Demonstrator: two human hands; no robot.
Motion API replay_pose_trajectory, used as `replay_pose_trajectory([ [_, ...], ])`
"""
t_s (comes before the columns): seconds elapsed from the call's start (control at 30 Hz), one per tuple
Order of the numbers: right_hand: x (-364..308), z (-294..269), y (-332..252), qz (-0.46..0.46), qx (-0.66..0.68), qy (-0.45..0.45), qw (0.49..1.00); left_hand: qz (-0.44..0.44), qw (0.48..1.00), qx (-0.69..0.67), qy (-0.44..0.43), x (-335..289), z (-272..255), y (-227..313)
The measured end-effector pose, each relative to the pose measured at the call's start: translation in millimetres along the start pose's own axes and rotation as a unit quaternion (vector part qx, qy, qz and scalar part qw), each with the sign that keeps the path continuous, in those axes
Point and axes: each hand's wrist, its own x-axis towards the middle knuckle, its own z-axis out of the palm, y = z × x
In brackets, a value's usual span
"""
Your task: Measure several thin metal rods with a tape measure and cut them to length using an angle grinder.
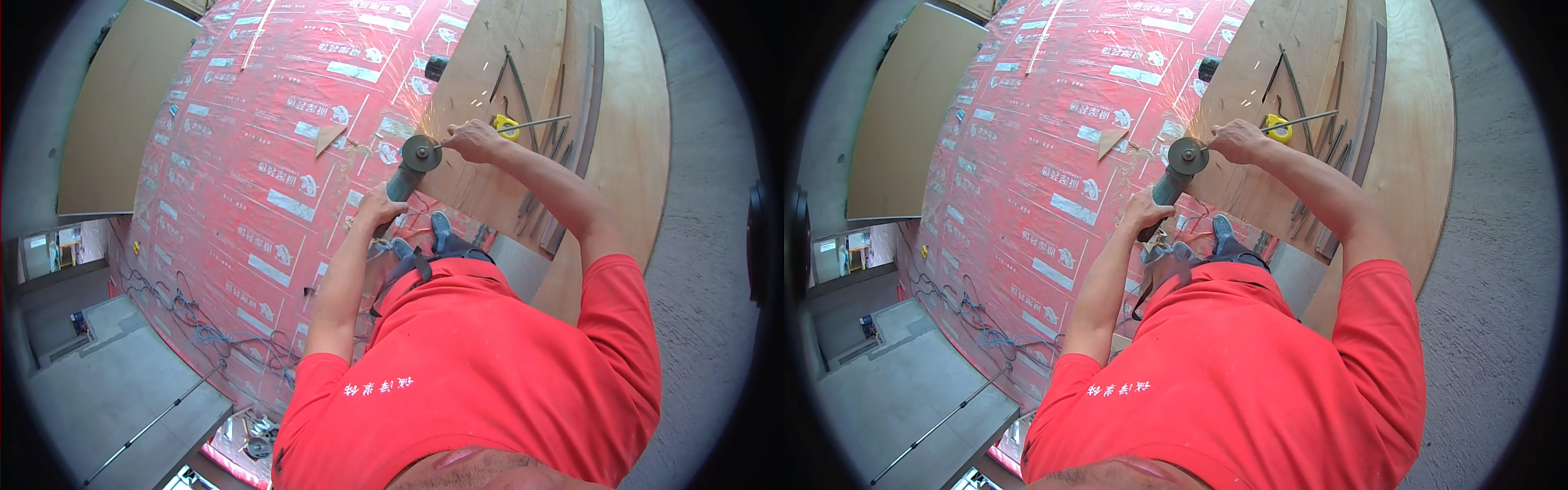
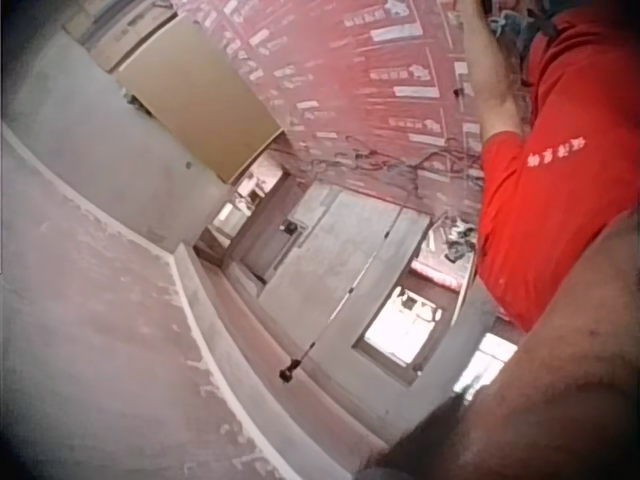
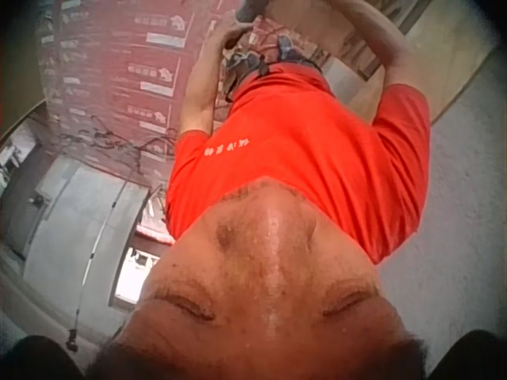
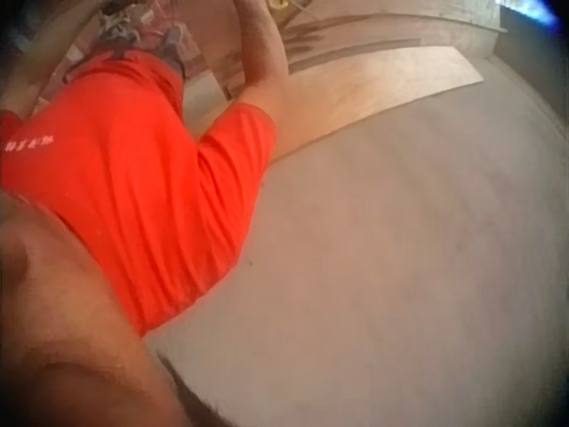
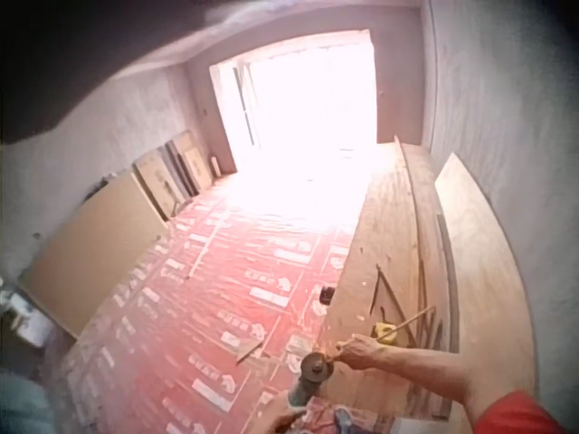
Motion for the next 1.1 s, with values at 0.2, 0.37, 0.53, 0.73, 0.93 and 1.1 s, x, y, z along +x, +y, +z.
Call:
replay_pose_trajectory([
  [0.2, 2.7, -4.4, 1.7, -0.012, 0.009, -0.013, 1.000, 0.000, 1.000, -0.014, -0.008, -1.6, -1.1, 1.3],
  [0.37, 17.0, 0.9, 7.4, -0.003, -0.014, -0.078, 0.997, 0.005, 1.000, -0.009, -0.001, -2.7, -3.6, 3.1],
  [0.53, 17.3, -5.7, 17.2, 0.057, 0.096, -0.099, 0.989, -0.004, 1.000, 0.002, -0.016, -2.5, -4.1, 2.1],
  [0.73, -51.5, -37.0, 54.6, 0.148, 0.512, 0.287, 0.796, 0.003, 1.000, -0.014, -0.023, -1.0, 0.8, -0.1],
  [0.93, -98.5, -0.2, 34.3, 0.202, 0.306, 0.400, 0.840, 0.012, 1.000, -0.018, -0.013, 0.0, -0.8, 0.7],
  [1.1, -119.7, 33.9, 16.6, 0.252, 0.043, 0.188, 0.948, 0.011, 0.999, -0.024, -0.022, -0.5, -3.0, 2.2],
])
